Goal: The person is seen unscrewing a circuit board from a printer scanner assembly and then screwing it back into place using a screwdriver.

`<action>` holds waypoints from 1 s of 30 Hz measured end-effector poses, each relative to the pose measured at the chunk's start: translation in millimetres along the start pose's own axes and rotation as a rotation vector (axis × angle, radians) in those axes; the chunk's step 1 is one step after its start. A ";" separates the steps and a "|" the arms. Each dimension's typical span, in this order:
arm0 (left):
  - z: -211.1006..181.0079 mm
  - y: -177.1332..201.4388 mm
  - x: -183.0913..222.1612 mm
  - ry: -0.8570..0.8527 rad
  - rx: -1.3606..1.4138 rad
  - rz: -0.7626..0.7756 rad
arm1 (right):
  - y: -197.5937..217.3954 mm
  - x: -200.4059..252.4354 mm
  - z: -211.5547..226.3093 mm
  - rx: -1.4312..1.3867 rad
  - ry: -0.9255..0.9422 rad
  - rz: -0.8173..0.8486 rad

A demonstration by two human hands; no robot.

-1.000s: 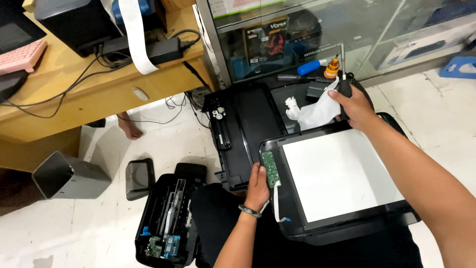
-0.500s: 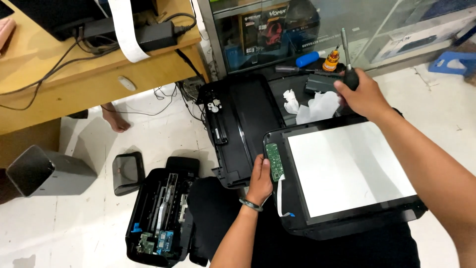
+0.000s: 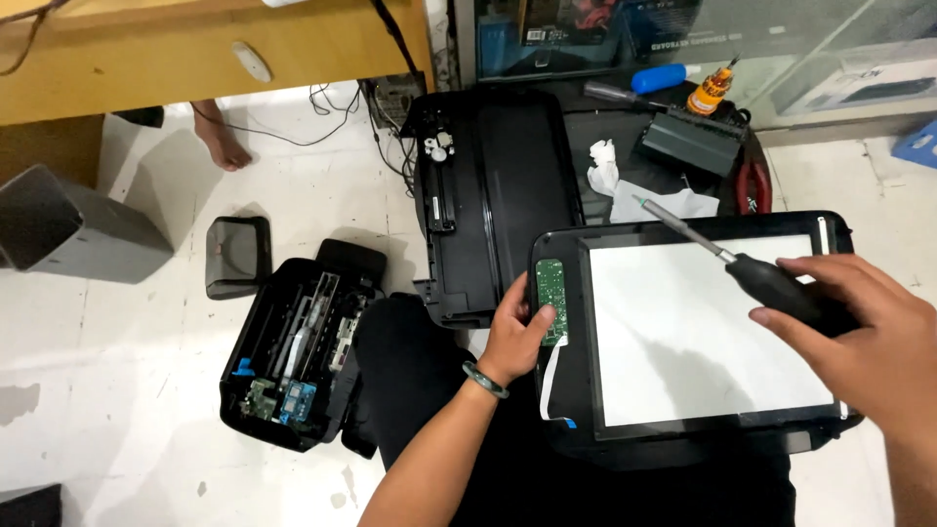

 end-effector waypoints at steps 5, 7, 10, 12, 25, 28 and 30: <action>-5.2 -4.3 -0.7 0.041 0.046 -0.005 | -5.1 32.1 16.5 -0.173 0.036 -0.120; -6.8 -4.3 -1.3 0.041 0.033 0.018 | -9.1 38.1 3.1 -0.528 -0.067 -0.162; -7.7 -2.4 -1.7 0.039 0.025 0.022 | -21.9 37.8 -19.0 -0.789 -0.064 -0.154; -3.2 0.7 -0.2 0.035 0.033 0.016 | -24.9 36.9 -18.0 -0.839 -0.058 -0.161; -37.2 -8.8 -2.5 -0.064 0.121 0.060 | -23.2 50.5 42.2 -0.592 0.459 -0.325; -37.5 -8.9 -2.1 -0.061 0.134 0.062 | -21.9 50.7 56.3 -0.537 0.493 -0.322; -41.7 -9.6 -3.5 -0.080 0.138 0.070 | -26.2 50.6 49.8 -0.532 0.465 -0.310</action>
Point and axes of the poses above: each hand's wrist, its own x-axis away from the middle knuckle, its own y-axis out of the back of the hand, z = x × y, the point moved 9 cm from there along -x, towards the middle knuckle, and after that the axes turned 11 degrees about -y, right-handed, at the moved point
